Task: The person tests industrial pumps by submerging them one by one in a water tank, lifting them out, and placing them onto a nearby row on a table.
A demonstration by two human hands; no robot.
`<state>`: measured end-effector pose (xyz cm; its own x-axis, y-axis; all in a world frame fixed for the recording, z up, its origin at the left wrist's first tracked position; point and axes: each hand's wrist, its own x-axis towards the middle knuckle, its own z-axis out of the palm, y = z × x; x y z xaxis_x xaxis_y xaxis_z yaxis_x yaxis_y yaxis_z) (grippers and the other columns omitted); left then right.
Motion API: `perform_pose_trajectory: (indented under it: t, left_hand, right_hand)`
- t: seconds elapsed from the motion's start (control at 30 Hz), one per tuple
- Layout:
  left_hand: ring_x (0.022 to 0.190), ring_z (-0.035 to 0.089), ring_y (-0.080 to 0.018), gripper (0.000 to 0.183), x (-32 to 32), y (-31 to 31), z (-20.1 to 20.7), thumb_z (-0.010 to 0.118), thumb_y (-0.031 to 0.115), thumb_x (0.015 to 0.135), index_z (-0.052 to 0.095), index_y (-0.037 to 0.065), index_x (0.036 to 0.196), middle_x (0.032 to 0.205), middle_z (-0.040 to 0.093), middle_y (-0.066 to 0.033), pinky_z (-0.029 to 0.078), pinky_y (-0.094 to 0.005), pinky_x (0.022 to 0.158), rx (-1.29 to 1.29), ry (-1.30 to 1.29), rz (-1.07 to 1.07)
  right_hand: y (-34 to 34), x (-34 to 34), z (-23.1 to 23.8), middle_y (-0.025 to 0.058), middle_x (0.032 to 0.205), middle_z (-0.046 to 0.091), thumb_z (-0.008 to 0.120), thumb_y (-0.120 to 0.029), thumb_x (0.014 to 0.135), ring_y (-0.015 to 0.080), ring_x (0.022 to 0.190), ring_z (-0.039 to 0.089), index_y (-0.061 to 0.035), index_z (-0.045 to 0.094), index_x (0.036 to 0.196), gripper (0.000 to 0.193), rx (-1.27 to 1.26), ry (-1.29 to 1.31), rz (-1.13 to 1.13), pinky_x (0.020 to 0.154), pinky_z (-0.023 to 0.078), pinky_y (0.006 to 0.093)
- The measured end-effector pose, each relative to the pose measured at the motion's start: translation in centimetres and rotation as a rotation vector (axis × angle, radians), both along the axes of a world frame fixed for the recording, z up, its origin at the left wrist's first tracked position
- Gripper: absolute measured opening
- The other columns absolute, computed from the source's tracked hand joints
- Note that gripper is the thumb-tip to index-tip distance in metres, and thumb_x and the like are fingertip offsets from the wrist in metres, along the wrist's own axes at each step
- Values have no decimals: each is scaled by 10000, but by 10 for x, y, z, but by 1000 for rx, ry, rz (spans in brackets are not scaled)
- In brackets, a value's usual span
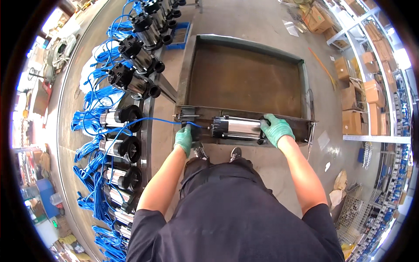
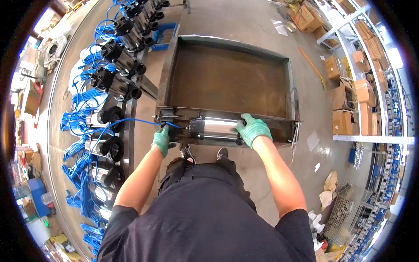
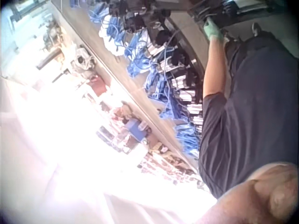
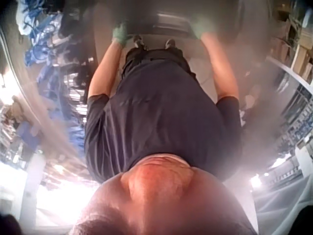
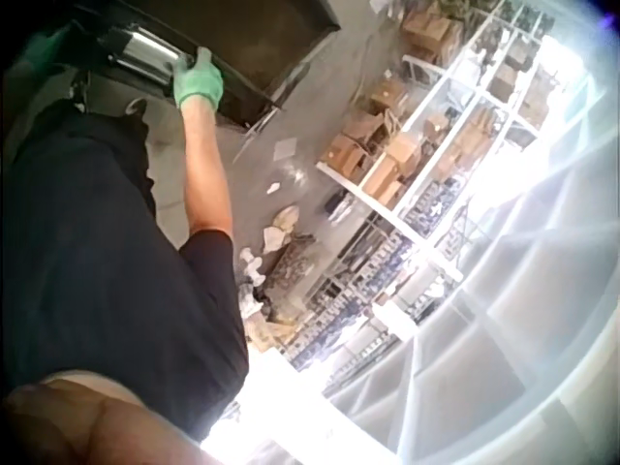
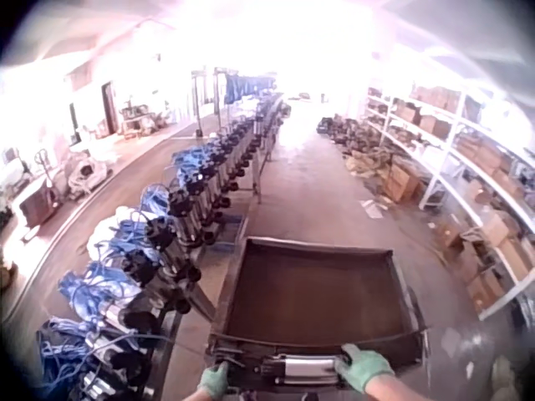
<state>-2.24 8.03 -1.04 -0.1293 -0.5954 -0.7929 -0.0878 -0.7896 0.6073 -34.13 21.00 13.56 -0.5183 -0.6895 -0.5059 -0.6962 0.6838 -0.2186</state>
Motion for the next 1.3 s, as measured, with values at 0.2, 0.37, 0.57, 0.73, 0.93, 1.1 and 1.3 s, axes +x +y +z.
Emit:
perform_pose_trajectory:
  t: [0.2,0.37,0.57,0.73,0.93,1.1,1.3]
  left_hand:
    - [815,626,-124,275,-15,21,-2,656,305,1021,634,68,1161,999,683,-29,538,-287,628,-484,-105,-339]
    - [1023,628,-176,490,-46,57,11,781,221,942,534,-3,1301,1170,667,-100,520,-320,908,-558,-49,-390]
    - [1012,570,-192,709,-81,65,21,903,239,812,470,1,1320,1140,608,-90,490,-332,935,-767,-277,-490]
    - [981,563,-188,683,-69,53,6,920,234,795,483,4,1267,1099,599,-75,491,-336,917,-726,-260,-464]
    - [972,582,-180,623,-64,47,2,911,211,810,487,15,1222,1081,620,-73,501,-332,903,-662,-257,-471]
    - [979,591,-172,586,-71,47,9,892,170,830,480,16,1216,1116,624,-72,507,-322,902,-645,-265,-495]
    - [862,604,-142,539,-84,55,29,863,139,857,482,62,1230,1052,644,-56,524,-282,708,-576,-223,-463]
  right_hand:
    - [82,-11,-54,244,1310,644,680,-533,934,394,1203,637,-99,427,1529,779,-578,-179,-189,991,513,464]
    - [168,-62,-120,196,1060,701,721,-359,910,386,990,676,-79,633,1242,443,-567,146,-452,892,538,463]
    - [260,-166,-178,117,823,687,708,-324,959,259,646,681,-87,562,1135,329,-534,254,-914,600,558,438]
    - [213,-174,-186,85,774,680,661,-322,1008,245,605,678,-84,561,1051,262,-985,-581,-1560,512,580,384]
    - [194,-164,-201,120,800,713,575,-293,1061,265,646,702,-67,610,997,237,-1481,-897,-1869,601,629,387]
    - [201,-180,-209,104,856,731,559,-255,1070,242,713,721,-76,643,1093,200,-1671,-1049,-1960,612,620,330]
    - [185,-160,-182,80,801,717,571,-161,1056,188,599,661,-87,645,1003,117,-1641,-742,-1912,504,533,294]
